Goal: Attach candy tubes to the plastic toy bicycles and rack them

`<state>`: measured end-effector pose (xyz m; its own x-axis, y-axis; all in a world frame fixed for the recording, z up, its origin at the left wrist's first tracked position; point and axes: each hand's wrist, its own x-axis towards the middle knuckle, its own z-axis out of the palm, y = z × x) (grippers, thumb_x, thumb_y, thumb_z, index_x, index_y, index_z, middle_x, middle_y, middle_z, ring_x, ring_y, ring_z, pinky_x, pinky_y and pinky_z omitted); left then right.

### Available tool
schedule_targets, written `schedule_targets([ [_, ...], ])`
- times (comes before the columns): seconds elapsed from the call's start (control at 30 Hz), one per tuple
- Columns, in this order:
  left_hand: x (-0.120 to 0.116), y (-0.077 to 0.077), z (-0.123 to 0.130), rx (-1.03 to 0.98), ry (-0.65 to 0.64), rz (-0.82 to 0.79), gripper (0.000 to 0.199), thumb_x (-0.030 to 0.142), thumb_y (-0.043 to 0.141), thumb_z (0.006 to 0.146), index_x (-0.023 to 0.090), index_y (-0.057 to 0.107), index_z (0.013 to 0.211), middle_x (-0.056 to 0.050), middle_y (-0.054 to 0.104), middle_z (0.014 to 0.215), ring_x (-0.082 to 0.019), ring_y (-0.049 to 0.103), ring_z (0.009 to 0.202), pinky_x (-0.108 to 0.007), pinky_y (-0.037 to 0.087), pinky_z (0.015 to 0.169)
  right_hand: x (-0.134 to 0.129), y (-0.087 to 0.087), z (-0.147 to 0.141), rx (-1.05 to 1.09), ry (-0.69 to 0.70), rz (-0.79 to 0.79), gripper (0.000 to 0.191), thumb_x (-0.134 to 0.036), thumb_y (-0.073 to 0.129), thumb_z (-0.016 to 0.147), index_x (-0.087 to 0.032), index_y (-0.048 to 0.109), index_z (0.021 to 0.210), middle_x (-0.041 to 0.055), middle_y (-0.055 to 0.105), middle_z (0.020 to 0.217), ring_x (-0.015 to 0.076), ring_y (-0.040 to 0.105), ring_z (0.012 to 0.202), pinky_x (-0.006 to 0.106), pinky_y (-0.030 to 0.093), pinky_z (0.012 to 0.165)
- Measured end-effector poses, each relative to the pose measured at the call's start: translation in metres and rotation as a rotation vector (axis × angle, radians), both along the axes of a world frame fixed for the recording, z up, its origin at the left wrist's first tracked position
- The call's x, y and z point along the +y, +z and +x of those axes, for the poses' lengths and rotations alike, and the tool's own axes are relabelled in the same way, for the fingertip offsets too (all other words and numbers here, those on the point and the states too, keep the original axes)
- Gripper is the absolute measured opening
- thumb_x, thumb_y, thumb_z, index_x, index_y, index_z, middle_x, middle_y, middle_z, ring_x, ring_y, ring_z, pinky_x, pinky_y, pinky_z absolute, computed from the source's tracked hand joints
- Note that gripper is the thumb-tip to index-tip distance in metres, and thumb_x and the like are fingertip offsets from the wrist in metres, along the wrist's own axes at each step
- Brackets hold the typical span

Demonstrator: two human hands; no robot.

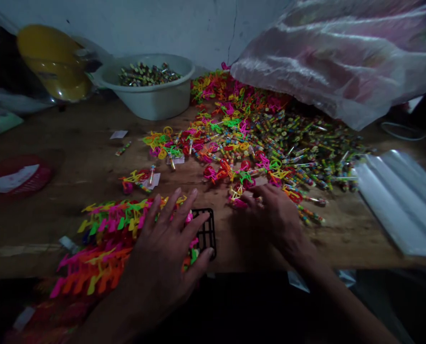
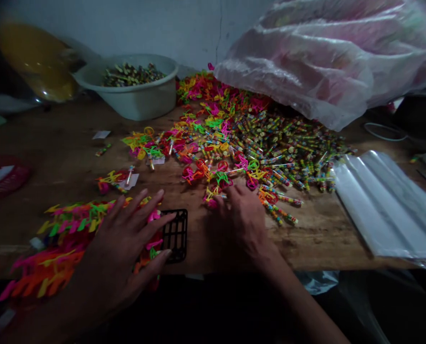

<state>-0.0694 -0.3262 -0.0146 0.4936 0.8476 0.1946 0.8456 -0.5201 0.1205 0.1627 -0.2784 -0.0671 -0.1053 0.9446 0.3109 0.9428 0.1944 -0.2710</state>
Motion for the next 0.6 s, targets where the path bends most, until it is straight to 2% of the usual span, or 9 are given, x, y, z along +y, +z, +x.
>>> schedule_targets([
  [0.07,0.001,-0.001,0.001,-0.013,0.012,-0.006,0.044,0.043,0.052,0.081,0.025,0.057,0.12,-0.004,0.031,0.147,-0.031,0.022,0.136,-0.057,0.015,0.11,0.003,0.005,0.01,-0.02,-0.039,0.017,0.023,-0.035,0.045,0.09,-0.02,0.064,0.091,0.0047,0.063,0.087,0.0179,0.054,0.079,0.028,0.035,0.066],
  [0.17,0.002,-0.002,0.001,0.007,0.009,-0.004,0.046,0.041,0.053,0.08,0.025,0.054,0.123,-0.004,0.031,0.147,-0.032,0.021,0.136,-0.058,0.014,0.11,0.01,0.007,0.017,-0.15,0.055,-0.089,0.022,-0.03,0.046,0.09,-0.02,0.065,0.088,0.0067,0.063,0.088,0.0208,0.052,0.083,0.031,0.035,0.071],
  [0.27,0.003,-0.001,0.0,0.039,-0.016,0.001,0.05,0.038,0.052,0.08,0.023,0.049,0.128,-0.006,0.026,0.149,-0.033,0.018,0.137,-0.058,0.014,0.11,0.013,0.0,0.013,-0.234,0.115,-0.155,0.02,-0.026,0.046,0.089,-0.02,0.065,0.09,0.0098,0.062,0.096,0.0237,0.05,0.089,0.036,0.034,0.079],
  [0.37,0.003,0.001,-0.001,0.046,-0.017,-0.002,0.055,0.037,0.052,0.08,0.021,0.045,0.132,-0.008,0.02,0.151,-0.032,0.019,0.137,-0.057,0.015,0.11,0.014,-0.006,0.008,-0.22,0.119,-0.119,0.018,-0.022,0.049,0.086,-0.021,0.066,0.087,0.0095,0.061,0.098,0.0251,0.048,0.093,0.04,0.032,0.083],
  [0.5,0.002,0.0,-0.001,0.042,-0.013,-0.004,0.055,0.037,0.052,0.08,0.022,0.043,0.133,-0.007,0.024,0.149,-0.032,0.019,0.137,-0.056,0.014,0.111,0.009,0.003,0.012,0.11,0.203,-0.111,0.013,-0.021,0.054,0.084,-0.021,0.065,0.09,0.0069,0.062,0.096,0.0196,0.052,0.086,0.032,0.038,0.076],
  [0.6,0.002,-0.002,-0.001,0.014,0.005,0.004,0.054,0.037,0.052,0.081,0.02,0.045,0.131,-0.008,0.026,0.149,-0.032,0.017,0.138,-0.057,0.014,0.11,-0.005,0.016,0.013,0.438,0.138,-0.193,0.011,-0.027,0.057,0.082,-0.018,0.061,0.088,0.0023,0.06,0.077,0.0133,0.052,0.065,0.026,0.039,0.059],
])
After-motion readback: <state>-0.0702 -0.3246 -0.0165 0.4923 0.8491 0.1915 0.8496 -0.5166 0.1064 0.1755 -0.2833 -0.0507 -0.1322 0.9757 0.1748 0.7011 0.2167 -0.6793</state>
